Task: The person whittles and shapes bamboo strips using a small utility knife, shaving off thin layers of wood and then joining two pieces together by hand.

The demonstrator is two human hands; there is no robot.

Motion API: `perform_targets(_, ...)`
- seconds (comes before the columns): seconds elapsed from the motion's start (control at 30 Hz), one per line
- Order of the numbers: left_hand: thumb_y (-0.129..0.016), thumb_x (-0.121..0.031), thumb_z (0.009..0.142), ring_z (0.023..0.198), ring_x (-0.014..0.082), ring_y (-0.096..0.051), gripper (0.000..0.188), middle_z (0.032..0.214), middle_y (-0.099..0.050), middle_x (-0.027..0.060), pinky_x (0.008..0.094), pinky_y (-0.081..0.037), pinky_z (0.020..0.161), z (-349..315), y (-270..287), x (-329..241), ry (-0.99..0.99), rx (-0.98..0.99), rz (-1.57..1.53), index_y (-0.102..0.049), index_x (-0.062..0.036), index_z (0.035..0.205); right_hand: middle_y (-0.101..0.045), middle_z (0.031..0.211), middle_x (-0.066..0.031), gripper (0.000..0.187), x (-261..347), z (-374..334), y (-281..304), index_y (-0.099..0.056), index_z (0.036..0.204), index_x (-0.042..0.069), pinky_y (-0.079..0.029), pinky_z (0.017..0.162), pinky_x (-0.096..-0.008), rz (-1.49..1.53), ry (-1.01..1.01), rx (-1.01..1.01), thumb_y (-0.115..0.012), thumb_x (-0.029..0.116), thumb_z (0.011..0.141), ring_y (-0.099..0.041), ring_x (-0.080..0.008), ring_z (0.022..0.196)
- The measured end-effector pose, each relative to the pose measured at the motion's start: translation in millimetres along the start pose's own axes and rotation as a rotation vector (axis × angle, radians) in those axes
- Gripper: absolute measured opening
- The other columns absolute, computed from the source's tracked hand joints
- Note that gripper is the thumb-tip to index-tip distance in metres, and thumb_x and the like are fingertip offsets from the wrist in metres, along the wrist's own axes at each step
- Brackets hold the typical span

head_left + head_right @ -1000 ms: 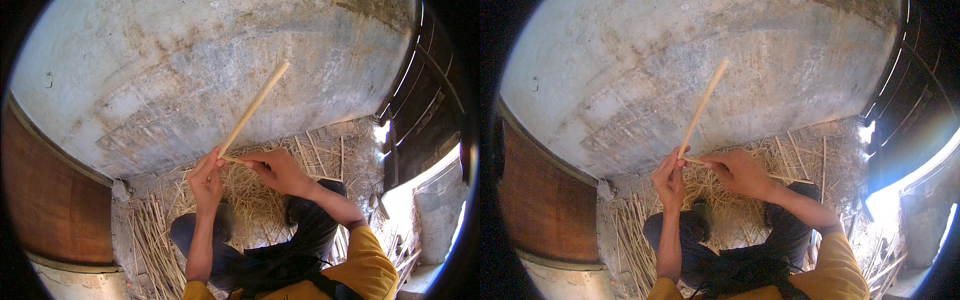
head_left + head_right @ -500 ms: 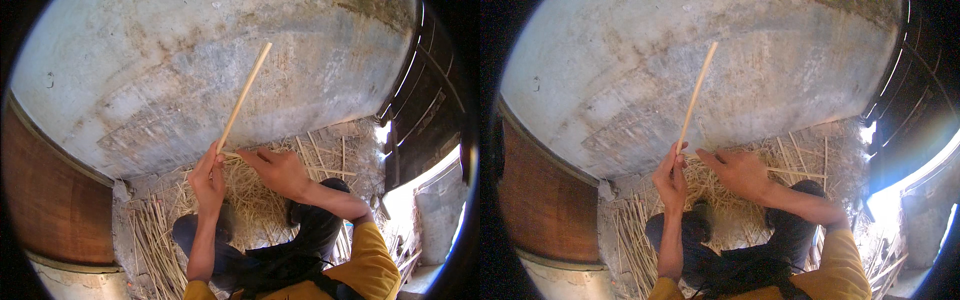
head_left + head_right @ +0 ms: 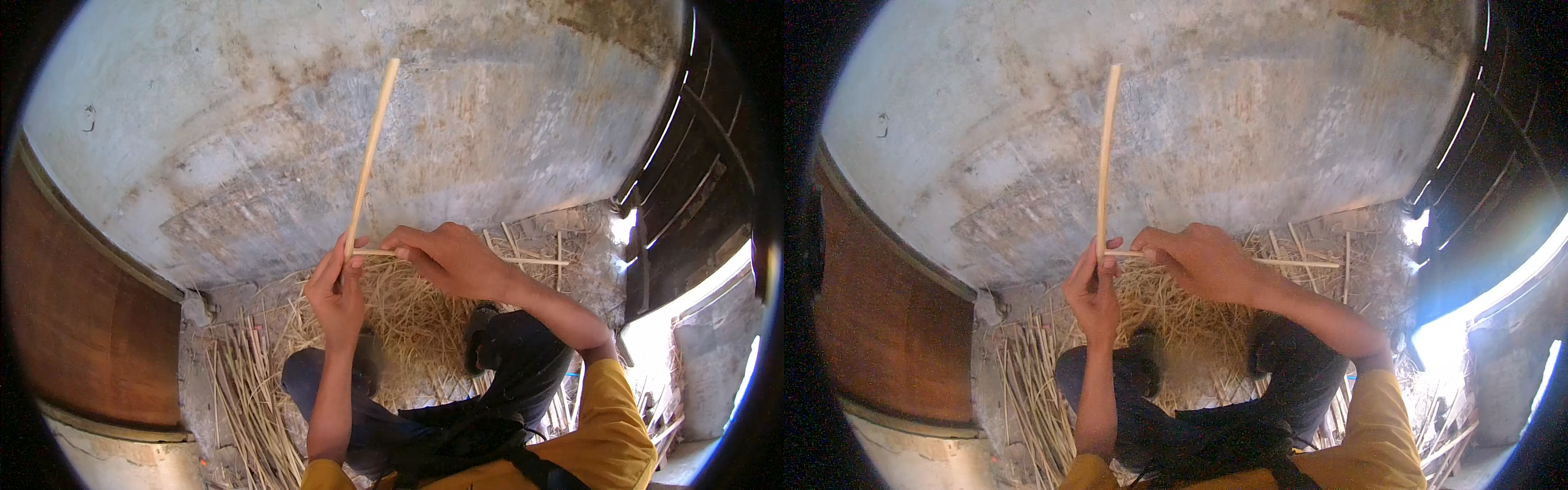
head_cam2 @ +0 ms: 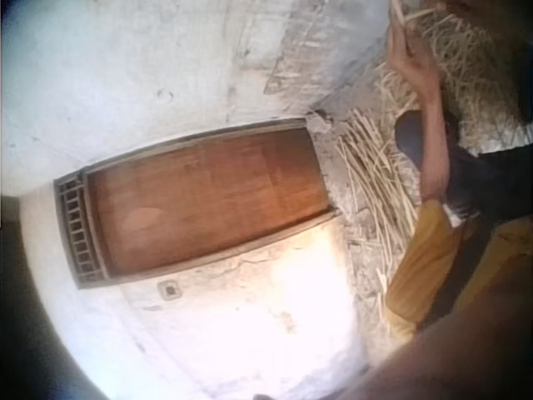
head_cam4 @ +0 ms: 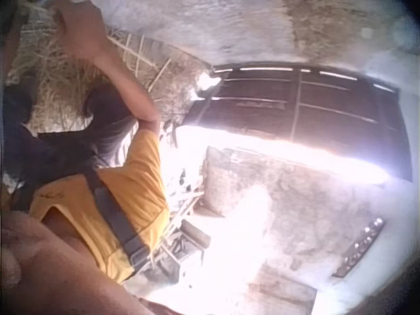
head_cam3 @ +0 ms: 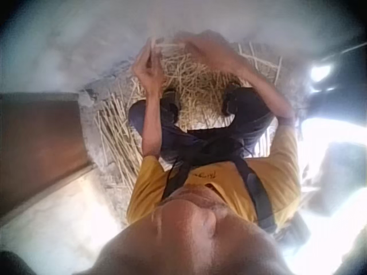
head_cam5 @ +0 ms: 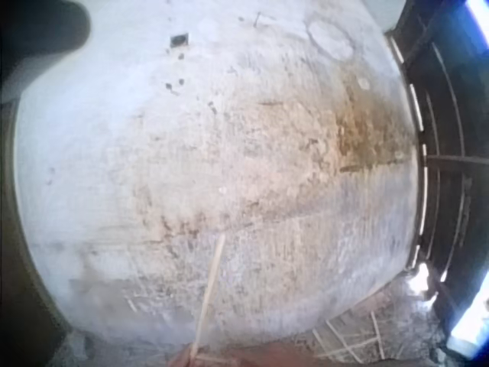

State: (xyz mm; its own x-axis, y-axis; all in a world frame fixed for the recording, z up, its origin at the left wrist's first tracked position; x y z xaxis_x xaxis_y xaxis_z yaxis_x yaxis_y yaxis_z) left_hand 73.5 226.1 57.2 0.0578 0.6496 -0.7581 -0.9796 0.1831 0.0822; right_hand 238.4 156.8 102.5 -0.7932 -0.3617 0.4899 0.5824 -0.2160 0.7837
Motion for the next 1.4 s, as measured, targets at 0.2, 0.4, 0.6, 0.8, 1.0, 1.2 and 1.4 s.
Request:
perform_targets(0.2,-0.063,-0.017,0.104,0.074,0.0075,-0.056,0.038,0.108,-0.074,0.0103,0.0254,-0.05,0.067,-1,0,12,0.11,0.032,-0.15,-0.062,0.0027,0.136,-0.06,0.069,-0.0112,0.018,2,2,-1,-0.062,0.119,0.013,-0.047,0.054,-0.043,0.024,0.095,-0.11,-0.059,0.016,0.102,-0.062,-0.032,0.056)
perform_targets(0.4,-0.065,-0.011,0.102,0.077,0.0068,-0.06,0.039,0.112,-0.075,0.0103,0.0213,-0.051,0.066,-1,5,20,0.136,0.034,-0.269,-0.061,-0.0015,0.139,-0.062,0.089,-0.0083,0.035,24,-7,-4,-0.06,0.128,0.018,-0.055,0.055,-0.0435,-0.356,0.146,-0.16,-0.062,0.017,0.093,-0.068,-0.0308,0.064)
perform_targets(0.6,-0.062,-0.011,0.103,0.073,0.0071,-0.059,0.035,0.111,-0.075,0.0109,0.0234,-0.049,0.062,-3,10,12,0.084,-0.022,-0.102,-0.063,-0.0013,0.137,-0.062,0.092,-0.0071,0.047,28,-10,-14,-0.06,0.131,0.015,-0.055,0.053,-0.041,-0.522,0.178,-0.183,-0.065,0.015,0.084,-0.07,-0.0278,0.064)
perform_targets(0.8,-0.062,-0.008,0.103,0.074,0.0076,-0.061,0.032,0.11,-0.076,0.0123,0.0244,-0.048,0.062,0,13,-6,-0.042,-0.068,0.052,-0.066,0.0005,0.134,-0.062,0.076,-0.0124,0.032,22,3,-11,-0.065,0.124,0.011,-0.051,0.056,-0.0424,-0.104,0.097,-0.144,-0.065,0.011,0.092,-0.07,-0.0305,0.066)
perform_targets(1.0,-0.066,-0.005,0.099,0.079,0.0101,-0.065,0.031,0.112,-0.075,0.0158,0.026,-0.052,0.067,-2,18,-5,-0.227,-0.086,0.165,-0.068,0.0028,0.129,-0.046,0.063,0.0025,0.025,-7,15,-27,-0.074,0.117,0.008,-0.033,0.051,-0.0257,0.673,-0.155,0.156,-0.061,0.024,0.105,-0.045,-0.0076,0.057)
perform_targets(1.2,-0.066,-0.009,0.1,0.08,0.0084,-0.063,0.027,0.107,-0.075,0.0114,0.0252,-0.051,0.07,2,19,-9,-0.047,-0.017,0.04,-0.07,0.0029,0.124,-0.045,0.065,0.0055,0.029,-20,6,-51,-0.07,0.119,0.005,-0.028,0.051,-0.0227,1.039,-0.394,0.44,-0.056,0.027,0.107,-0.036,-0.0036,0.057)
perform_targets(1.4,-0.063,-0.019,0.104,0.078,0.0078,-0.058,0.029,0.092,-0.068,0.0025,0.024,-0.047,0.068,0,14,16,0.266,0.053,-0.147,-0.067,0.0024,0.122,-0.061,0.068,-0.0045,0.019,-10,15,-23,-0.067,0.109,0.008,-0.044,0.057,-0.0324,0.539,-0.133,0.097,-0.064,0.026,0.102,-0.055,-0.013,0.062)
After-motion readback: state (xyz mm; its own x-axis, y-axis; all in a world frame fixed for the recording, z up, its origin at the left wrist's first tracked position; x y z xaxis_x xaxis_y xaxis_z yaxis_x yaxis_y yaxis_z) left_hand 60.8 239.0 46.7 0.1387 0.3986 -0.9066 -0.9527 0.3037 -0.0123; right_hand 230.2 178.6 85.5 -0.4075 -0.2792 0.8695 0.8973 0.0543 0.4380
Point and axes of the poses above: each hand's wrist, its own z-axis towards the middle knuckle, its own y-axis out of the back of the hand, x = y × z, the point moved 7 cm from there along z, towards the middle knuckle
